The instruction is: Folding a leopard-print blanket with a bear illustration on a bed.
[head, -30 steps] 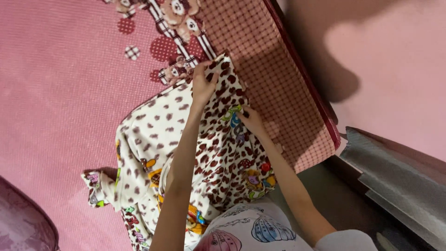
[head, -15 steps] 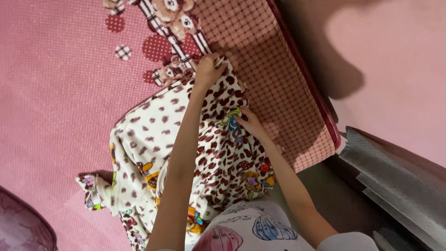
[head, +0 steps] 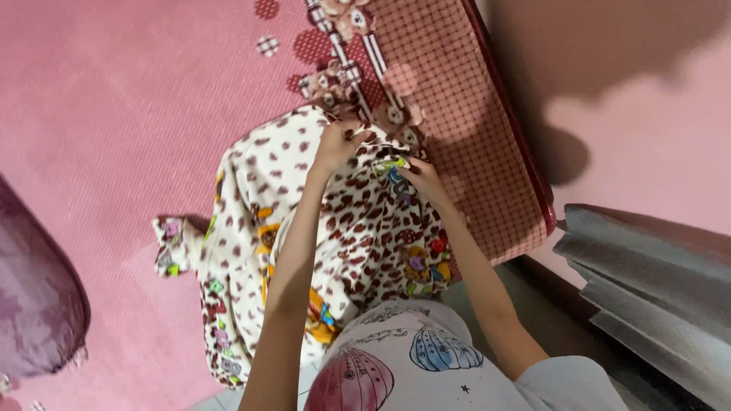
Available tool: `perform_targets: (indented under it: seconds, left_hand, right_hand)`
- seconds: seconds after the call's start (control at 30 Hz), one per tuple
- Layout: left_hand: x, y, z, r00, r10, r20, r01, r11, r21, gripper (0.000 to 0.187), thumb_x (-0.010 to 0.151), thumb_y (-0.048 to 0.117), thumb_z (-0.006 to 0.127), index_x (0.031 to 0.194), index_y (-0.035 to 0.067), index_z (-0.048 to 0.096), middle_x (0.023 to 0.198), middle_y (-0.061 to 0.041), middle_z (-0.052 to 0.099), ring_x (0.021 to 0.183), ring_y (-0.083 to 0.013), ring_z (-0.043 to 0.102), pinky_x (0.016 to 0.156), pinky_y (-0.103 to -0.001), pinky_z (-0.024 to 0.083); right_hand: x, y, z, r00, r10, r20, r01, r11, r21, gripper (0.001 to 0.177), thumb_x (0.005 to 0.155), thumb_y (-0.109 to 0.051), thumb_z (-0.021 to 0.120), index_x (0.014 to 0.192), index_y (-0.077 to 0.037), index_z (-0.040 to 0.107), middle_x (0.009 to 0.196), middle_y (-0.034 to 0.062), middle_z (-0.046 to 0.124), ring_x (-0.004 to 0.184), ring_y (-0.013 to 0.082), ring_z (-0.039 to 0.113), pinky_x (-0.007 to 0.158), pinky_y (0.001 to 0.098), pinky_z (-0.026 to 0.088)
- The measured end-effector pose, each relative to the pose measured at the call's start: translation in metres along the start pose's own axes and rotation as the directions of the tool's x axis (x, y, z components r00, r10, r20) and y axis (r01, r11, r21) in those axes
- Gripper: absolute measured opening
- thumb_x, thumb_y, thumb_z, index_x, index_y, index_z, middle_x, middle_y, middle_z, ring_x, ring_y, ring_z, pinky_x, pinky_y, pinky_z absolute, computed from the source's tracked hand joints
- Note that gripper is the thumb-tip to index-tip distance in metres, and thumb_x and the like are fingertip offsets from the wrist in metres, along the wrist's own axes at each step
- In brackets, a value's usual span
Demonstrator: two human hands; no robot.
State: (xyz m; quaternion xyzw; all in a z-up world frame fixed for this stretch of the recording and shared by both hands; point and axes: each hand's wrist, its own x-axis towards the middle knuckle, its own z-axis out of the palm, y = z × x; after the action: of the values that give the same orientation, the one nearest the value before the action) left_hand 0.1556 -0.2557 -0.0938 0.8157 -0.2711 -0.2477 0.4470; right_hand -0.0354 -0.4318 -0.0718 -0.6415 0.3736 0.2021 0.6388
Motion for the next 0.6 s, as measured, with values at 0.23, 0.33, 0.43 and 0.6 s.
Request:
perform_targets:
  seconds: [0.23,0.33,0.43,0.6]
  left_hand:
    - [-0.102,0.003,-0.028,0.988,0.030,-0.153,-0.036,0.999,-0.039,0.038,0.088,0.028,0.084,0.110,-0.001,0.078,0.112,-0.017,0.077,0.100,-0.0235,0.075,0.089,-0.035,0.058]
    - [-0.140,-0.002,-0.042,0.979,0.037,-0.198,-0.063,0.990,-0.125,0.035,0.089,0.028,0.082,0.108,0.000,0.079,0.107,-0.014,0.081,0.092,-0.0198,0.076,0.087,-0.033,0.059]
    - [-0.188,-0.010,-0.048,0.974,-0.043,-0.225,0.003,0.985,-0.175,0.035,0.092,0.029,0.082,0.110,-0.001,0.078,0.103,-0.013,0.081,0.092,-0.0180,0.073,0.085,-0.033,0.057]
    - [-0.252,-0.032,-0.070,0.918,0.058,-0.391,-0.123,0.982,-0.142,0.033,0.091,0.025,0.083,0.107,-0.003,0.077,0.104,-0.010,0.079,0.095,-0.0118,0.070,0.086,-0.031,0.055]
  right_hand:
    - [0.001,0.089,0.038,0.894,-0.446,-0.036,0.444,0.895,-0.044,0.045,0.097,-0.033,0.072,0.130,-0.002,0.070,0.117,0.0091,0.076,0.097,0.0134,0.070,0.083,0.0297,0.055]
    - [-0.010,0.101,0.064,0.785,-0.615,-0.072,0.606,0.787,-0.119,0.050,0.098,-0.028,0.078,0.134,0.004,0.064,0.129,0.0153,0.068,0.114,0.0174,0.066,0.093,0.0334,0.053]
    - [-0.074,0.075,0.098,0.861,-0.508,0.031,0.504,0.843,-0.187,0.049,0.096,-0.035,0.073,0.131,-0.001,0.070,0.120,0.0142,0.075,0.101,0.0158,0.071,0.085,0.0329,0.056]
    - [-0.113,0.077,0.149,0.884,-0.460,0.081,0.463,0.840,-0.283,0.038,0.100,-0.031,0.071,0.125,-0.003,0.076,0.094,0.0157,0.078,0.072,0.0209,0.065,0.068,0.0367,0.052]
